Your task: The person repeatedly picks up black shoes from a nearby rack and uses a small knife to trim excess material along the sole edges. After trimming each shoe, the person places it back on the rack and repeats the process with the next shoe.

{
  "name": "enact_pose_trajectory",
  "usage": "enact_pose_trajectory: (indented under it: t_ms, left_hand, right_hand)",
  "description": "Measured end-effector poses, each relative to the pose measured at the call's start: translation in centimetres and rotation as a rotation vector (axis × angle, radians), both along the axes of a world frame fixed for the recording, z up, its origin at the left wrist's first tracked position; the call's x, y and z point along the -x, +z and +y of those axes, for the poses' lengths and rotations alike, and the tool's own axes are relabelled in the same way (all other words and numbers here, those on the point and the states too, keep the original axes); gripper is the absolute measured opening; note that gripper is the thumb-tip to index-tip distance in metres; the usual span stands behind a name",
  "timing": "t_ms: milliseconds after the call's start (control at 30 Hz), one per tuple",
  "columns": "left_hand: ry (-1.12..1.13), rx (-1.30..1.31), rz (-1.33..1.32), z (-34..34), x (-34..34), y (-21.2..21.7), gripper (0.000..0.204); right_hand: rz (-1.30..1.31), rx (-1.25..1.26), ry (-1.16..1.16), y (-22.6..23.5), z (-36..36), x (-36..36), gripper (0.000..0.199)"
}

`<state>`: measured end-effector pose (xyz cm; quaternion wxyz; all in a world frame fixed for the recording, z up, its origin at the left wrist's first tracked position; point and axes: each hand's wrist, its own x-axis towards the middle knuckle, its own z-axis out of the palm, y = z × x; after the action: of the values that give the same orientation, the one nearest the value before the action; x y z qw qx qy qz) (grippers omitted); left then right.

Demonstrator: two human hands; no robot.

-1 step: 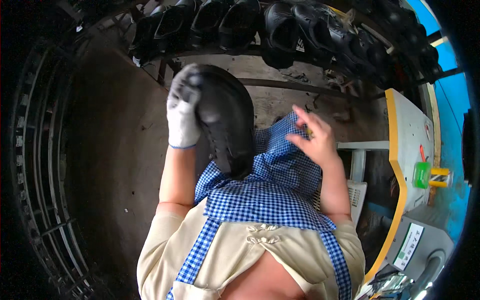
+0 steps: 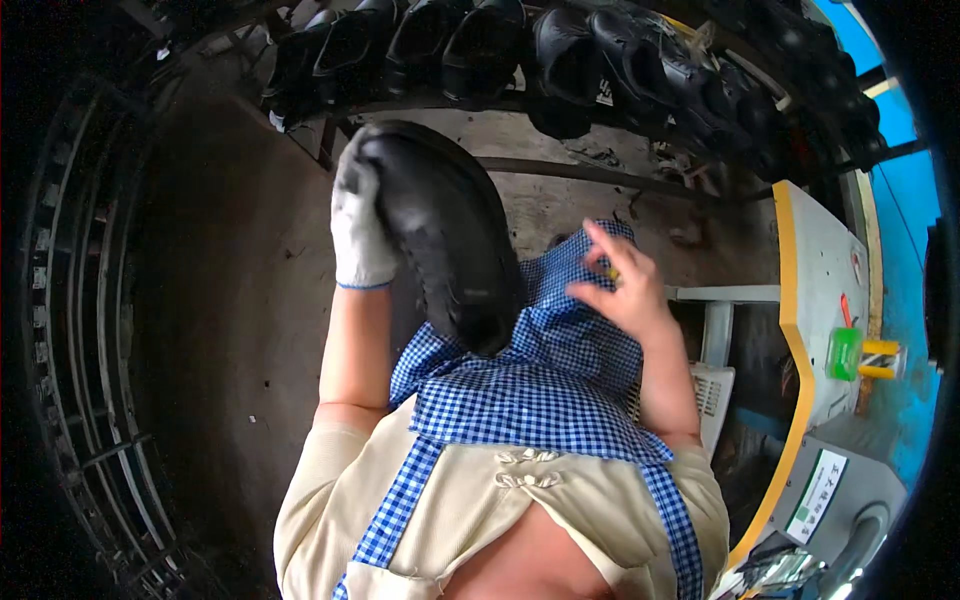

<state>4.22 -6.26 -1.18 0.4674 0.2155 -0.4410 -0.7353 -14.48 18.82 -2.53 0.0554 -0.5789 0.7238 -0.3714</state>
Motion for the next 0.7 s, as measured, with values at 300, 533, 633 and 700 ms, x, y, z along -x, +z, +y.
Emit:
enact_pose_trajectory:
  t_ms: [300, 533, 633, 700]
  left_hand:
    - [-0.043, -0.488, 0.084, -2.0, 1.0, -3.4, 0.057]
    - [-0.172, -0.222, -0.031, -2.9, 0.7, -5.7, 0.037]
    - [-0.197, -0.222, -0.113, -2.4, 1.3, -5.7, 0.038]
    - [-0.241, -0.282, -0.085, -1.8, 1.9, -4.7, 0.039]
  right_hand:
    - [0.082, 0.003, 0.162, -1.0, -0.1, -4.6, 0.099]
    - [-1.208, 0.056, 0.09, -2.3, 2.1, 0.6, 0.068]
    - [-1.307, 0.169, -0.091, -1.7, 1.9, -0.3, 0.046]
    - [-1.305, 0.245, -0.146, -0.9, 2.0, -0.3, 0.047]
